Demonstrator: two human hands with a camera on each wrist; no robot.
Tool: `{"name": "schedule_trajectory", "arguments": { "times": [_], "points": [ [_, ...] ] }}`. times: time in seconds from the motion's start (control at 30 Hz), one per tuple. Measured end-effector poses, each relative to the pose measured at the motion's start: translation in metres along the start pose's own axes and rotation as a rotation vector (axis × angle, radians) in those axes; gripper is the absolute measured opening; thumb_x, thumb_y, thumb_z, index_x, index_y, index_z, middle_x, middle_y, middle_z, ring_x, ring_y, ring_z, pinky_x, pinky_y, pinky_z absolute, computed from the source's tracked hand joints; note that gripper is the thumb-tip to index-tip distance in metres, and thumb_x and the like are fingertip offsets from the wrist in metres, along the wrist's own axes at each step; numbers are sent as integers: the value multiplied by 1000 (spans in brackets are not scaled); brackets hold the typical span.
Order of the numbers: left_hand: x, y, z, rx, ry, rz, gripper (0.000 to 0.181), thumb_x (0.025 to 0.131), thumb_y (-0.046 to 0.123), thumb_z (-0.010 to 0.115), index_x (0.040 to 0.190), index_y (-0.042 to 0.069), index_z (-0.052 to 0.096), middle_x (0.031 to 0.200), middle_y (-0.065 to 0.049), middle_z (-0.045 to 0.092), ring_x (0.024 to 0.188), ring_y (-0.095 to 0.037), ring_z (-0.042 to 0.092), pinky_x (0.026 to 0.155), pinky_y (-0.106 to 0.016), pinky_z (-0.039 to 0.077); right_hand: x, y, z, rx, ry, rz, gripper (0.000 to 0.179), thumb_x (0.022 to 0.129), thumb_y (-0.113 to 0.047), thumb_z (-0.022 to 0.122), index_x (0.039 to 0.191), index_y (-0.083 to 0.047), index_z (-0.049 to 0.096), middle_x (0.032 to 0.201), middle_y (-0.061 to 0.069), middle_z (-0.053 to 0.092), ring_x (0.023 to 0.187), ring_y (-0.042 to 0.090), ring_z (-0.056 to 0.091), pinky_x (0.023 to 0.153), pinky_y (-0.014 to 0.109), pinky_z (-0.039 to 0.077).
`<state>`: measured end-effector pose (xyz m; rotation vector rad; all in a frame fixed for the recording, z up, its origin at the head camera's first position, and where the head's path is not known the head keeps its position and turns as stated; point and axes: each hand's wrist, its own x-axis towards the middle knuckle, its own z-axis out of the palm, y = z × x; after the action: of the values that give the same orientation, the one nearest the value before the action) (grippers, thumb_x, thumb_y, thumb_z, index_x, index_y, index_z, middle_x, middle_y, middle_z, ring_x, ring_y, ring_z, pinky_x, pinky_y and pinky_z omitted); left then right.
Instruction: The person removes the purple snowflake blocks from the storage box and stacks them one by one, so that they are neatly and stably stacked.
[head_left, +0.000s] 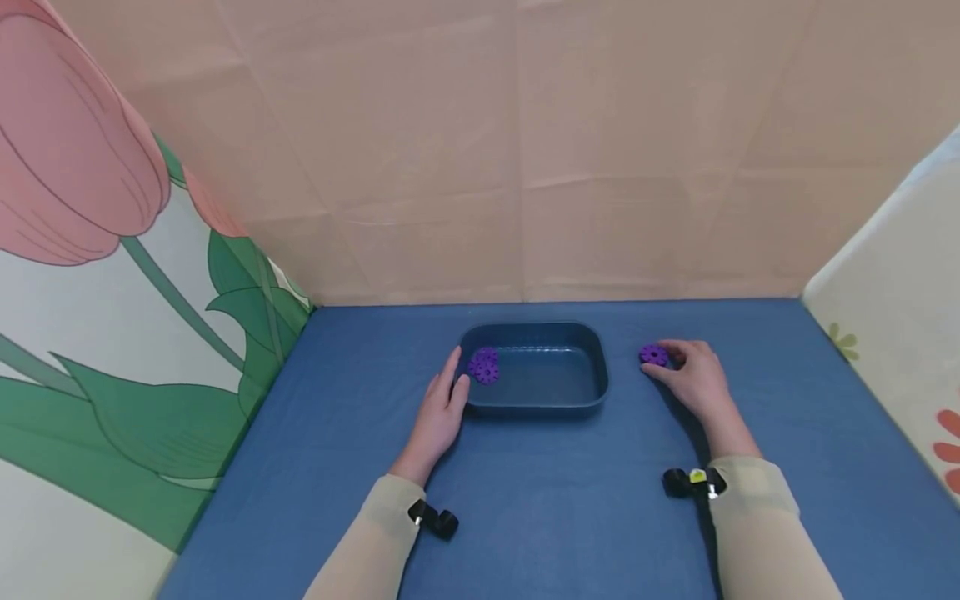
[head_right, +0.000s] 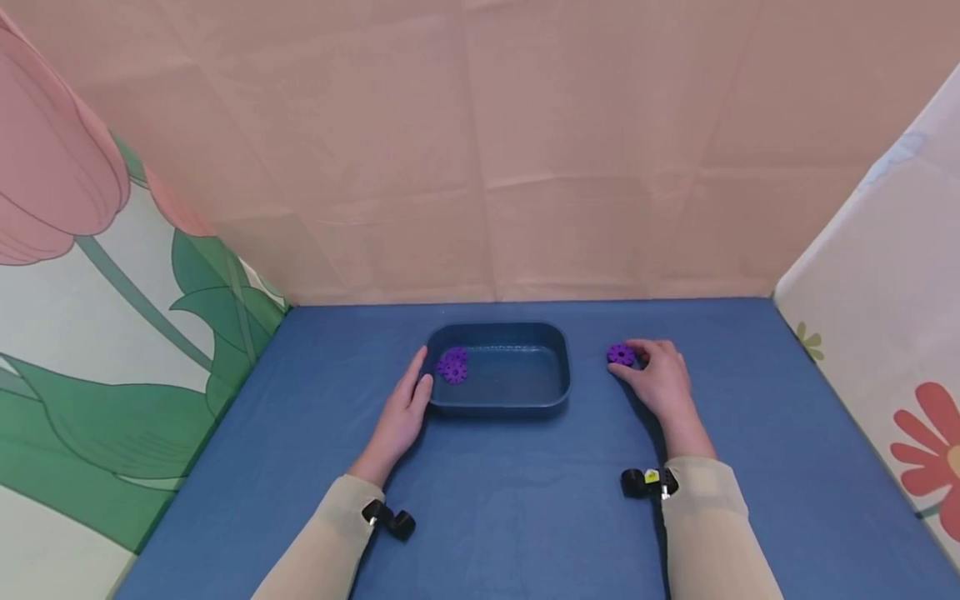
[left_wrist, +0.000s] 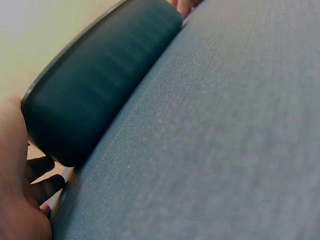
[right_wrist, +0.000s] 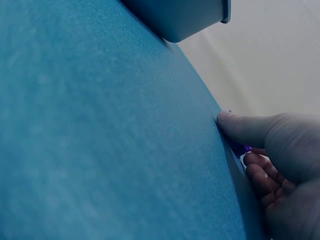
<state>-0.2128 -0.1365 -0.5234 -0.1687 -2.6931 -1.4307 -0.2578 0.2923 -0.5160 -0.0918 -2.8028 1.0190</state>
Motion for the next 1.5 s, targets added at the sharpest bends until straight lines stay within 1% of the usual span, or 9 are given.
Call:
{"name": "schedule_trajectory", "arguments": {
  "times": [0.27, 0.47, 0.6, 0.7, 0.83, 0.97, 1.07, 1.2, 1.5],
  "points": [
    [0, 0, 0, -9, -1, -6, 56, 102, 64, 30, 155, 50, 17, 161, 21, 23, 153, -33, 18, 118, -62, 22, -1, 0, 0, -6, 0, -4, 62, 92, -42, 70, 136, -2, 56, 131, 28, 47, 118, 45, 44, 94, 64, 40],
    [-1, 0, 0, -3, 2, 2, 55, 103, 62, 31, 155, 50, 16, 161, 21, 24, 152, -28, 23, 118, -60, 25, 0, 2, 0, 1, -3, -2, 66, 91, -43, 71, 139, -2, 53, 131, 27, 47, 119, 45, 45, 96, 64, 39],
    [-2, 0, 0, -5, 2, 4, 53, 104, 59, 32, 154, 53, 15, 161, 20, 24, 152, -27, 22, 117, -61, 25, 1, 3, 0, 42, 3, -5, 72, 90, -45, 72, 143, -3, 50, 130, 27, 48, 119, 44, 47, 96, 63, 40],
    [-2, 1, 0, -3, 5, 7, 52, 104, 57, 33, 153, 53, 15, 161, 20, 24, 152, -28, 22, 118, -60, 25, 1, -3, -4, 102, 45, -20, 71, 90, -44, 72, 145, -5, 49, 130, 26, 50, 119, 43, 50, 95, 61, 42],
    [-1, 1, 0, -8, 9, 12, 52, 105, 55, 34, 154, 53, 16, 161, 20, 25, 152, -32, 22, 118, -61, 24, -3, -27, -13, 149, 119, -58, 64, 91, -40, 71, 144, -9, 52, 128, 22, 52, 116, 40, 53, 93, 58, 45],
    [-2, 1, -1, -12, 3, 14, 53, 103, 60, 31, 154, 53, 16, 161, 20, 24, 152, -37, 18, 118, -63, 21, -6, -62, -19, 142, 137, -139, 58, 92, -36, 71, 142, -12, 55, 124, 18, 55, 110, 35, 55, 90, 54, 48],
    [-2, 1, 0, -17, 0, 13, 55, 102, 63, 30, 154, 53, 15, 161, 20, 23, 153, -37, 16, 118, -63, 19, -8, -86, -17, 148, 103, -197, 56, 92, -34, 72, 142, -16, 55, 123, 15, 56, 106, 31, 56, 89, 50, 49],
    [-2, 1, -1, -20, 1, 18, 55, 102, 64, 30, 154, 52, 15, 161, 21, 23, 153, -37, 14, 119, -63, 18, -10, -114, -8, 156, 36, -238, 55, 91, -36, 73, 141, -22, 56, 120, 11, 56, 102, 25, 56, 86, 45, 49],
    [-2, 1, -1, -28, -1, 28, 53, 105, 55, 33, 155, 49, 17, 162, 20, 24, 153, -39, 15, 119, -63, 17, -13, -165, 28, 160, -106, -369, 47, 88, -35, 77, 132, -25, 62, 112, 3, 60, 95, 16, 56, 82, 37, 50]
  ]
}}
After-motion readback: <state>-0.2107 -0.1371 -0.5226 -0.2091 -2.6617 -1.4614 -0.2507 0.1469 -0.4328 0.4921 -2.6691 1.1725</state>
